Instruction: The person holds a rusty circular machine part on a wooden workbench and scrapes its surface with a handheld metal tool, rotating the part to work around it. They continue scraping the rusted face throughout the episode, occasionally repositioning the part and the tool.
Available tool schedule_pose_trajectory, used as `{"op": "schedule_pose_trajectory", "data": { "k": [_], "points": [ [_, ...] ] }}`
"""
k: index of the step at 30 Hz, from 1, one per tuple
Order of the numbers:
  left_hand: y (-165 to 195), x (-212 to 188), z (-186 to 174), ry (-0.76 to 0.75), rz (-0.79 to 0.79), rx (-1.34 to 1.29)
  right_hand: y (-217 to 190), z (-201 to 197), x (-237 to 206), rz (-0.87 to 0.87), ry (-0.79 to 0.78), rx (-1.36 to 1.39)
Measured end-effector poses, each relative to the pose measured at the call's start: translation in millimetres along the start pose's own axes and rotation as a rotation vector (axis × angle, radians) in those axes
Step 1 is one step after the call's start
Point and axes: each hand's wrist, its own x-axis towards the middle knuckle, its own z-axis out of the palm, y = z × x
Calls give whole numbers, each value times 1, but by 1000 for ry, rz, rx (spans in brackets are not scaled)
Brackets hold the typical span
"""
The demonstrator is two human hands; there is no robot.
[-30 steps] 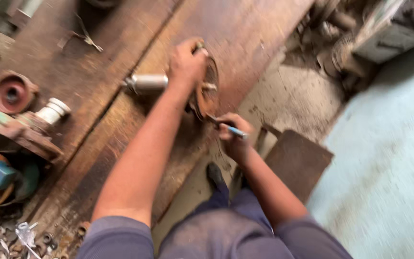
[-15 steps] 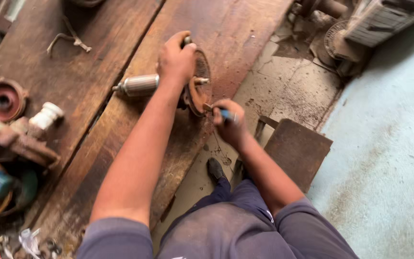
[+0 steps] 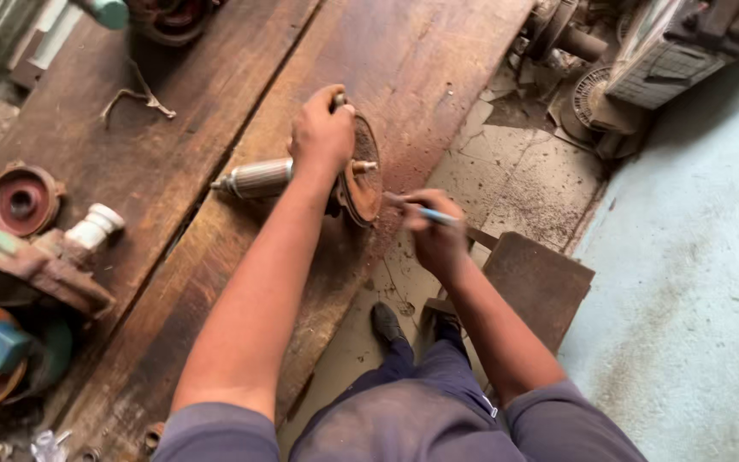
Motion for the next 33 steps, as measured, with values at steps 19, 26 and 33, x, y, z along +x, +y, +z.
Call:
{"op": "schedule_pose_trajectory", "data": {
  "k": [19, 26, 33],
  "points": [
    [-2, -5, 1, 66, 90, -28, 40, 10, -12, -24, 76, -7],
    [0, -7, -3, 41, 64, -4, 29, 6, -4, 107, 111, 174],
    [4, -8, -6, 46, 83, -8, 28, 5, -8, -39, 68, 94]
  ]
}}
